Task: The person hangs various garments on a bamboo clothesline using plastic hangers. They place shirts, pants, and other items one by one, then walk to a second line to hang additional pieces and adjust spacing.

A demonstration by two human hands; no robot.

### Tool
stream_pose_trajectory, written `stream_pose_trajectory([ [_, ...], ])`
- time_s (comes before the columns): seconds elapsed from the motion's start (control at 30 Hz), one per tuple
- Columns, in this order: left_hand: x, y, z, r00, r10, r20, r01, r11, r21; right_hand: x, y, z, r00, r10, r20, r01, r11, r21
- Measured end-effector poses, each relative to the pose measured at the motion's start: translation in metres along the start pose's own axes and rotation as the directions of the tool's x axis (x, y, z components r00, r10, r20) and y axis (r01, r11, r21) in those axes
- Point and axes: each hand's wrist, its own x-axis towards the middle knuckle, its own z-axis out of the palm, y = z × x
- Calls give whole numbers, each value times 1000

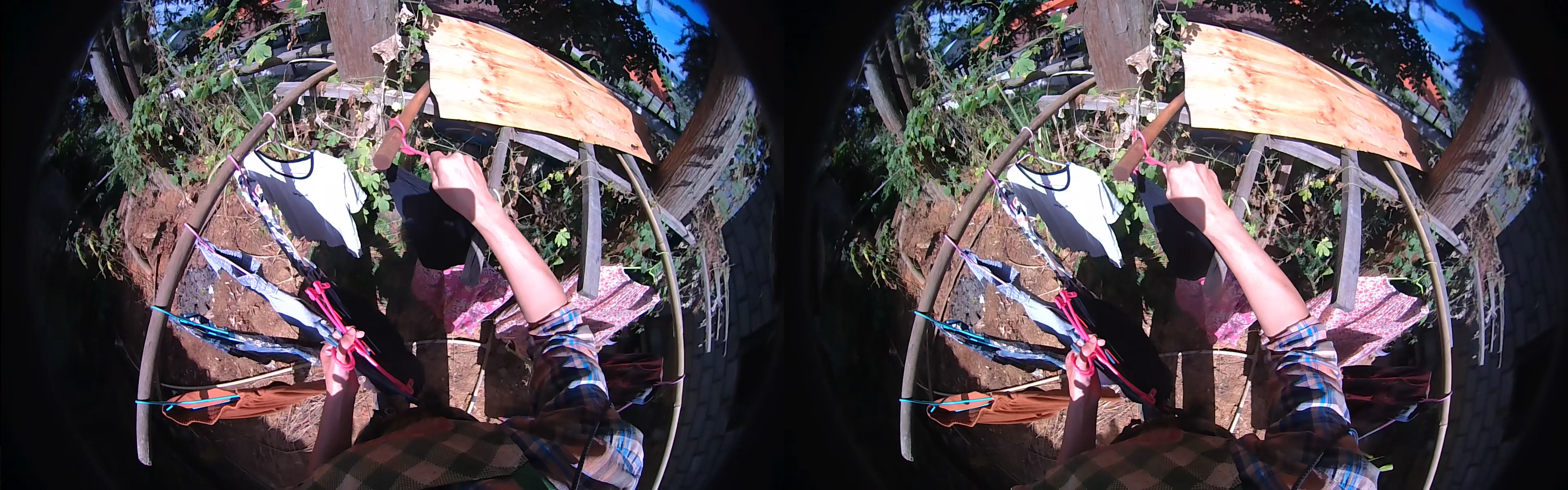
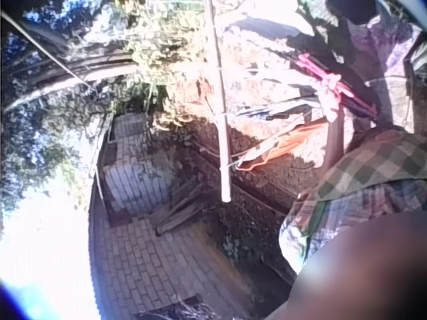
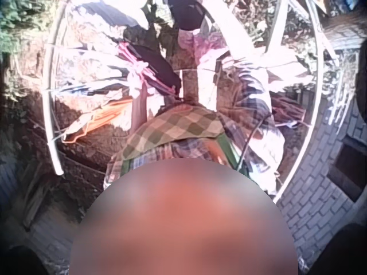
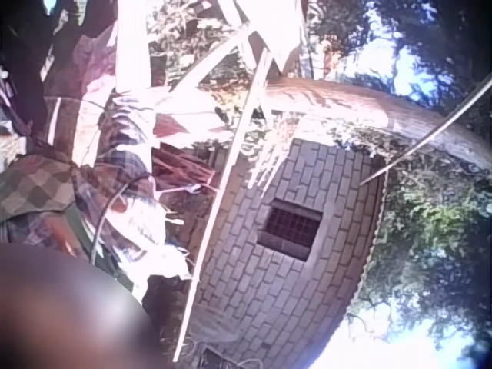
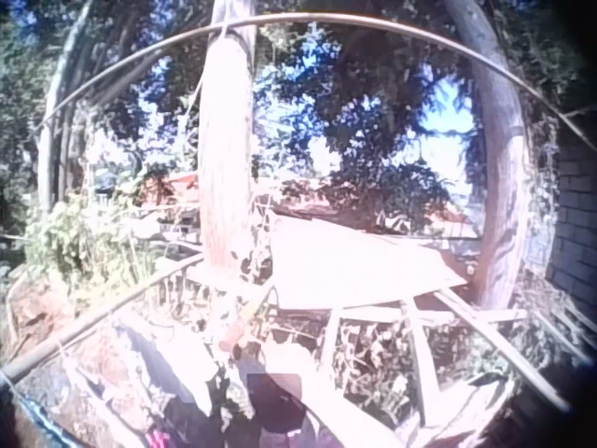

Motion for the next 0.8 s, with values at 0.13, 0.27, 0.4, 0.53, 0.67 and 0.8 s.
stream_pose_trajectory([
  [0.13, 1, 1, -2, 1000, 7, -15, -7, 1000, -9, -29, -24, 6, 991, 133, 4, -129, 969, -211],
  [0.27, -1, 1, -4, 1000, -7, -29, 7, 1000, -26, -81, -44, 12, 963, 208, -174, -209, 978, 12],
  [0.4, -1, -2, -1, 1000, 11, 0, -11, 998, -59, -145, -85, 29, 954, 159, -253, -127, 982, 137],
  [0.53, -2, -6, 8, 984, 42, 171, -25, 995, -98, -195, -130, 42, 972, 123, -201, -90, 982, 167],
  [0.67, -7, -8, 14, 971, -52, 233, 70, 995, -68, -232, -166, 51, 991, 1, -131, 20, 987, 160],
  [0.8, -16, -6, 8, 980, -99, 170, 107, 994, -37, -245, -182, 50, 999, 26, -21, -20, 974, 224],
])
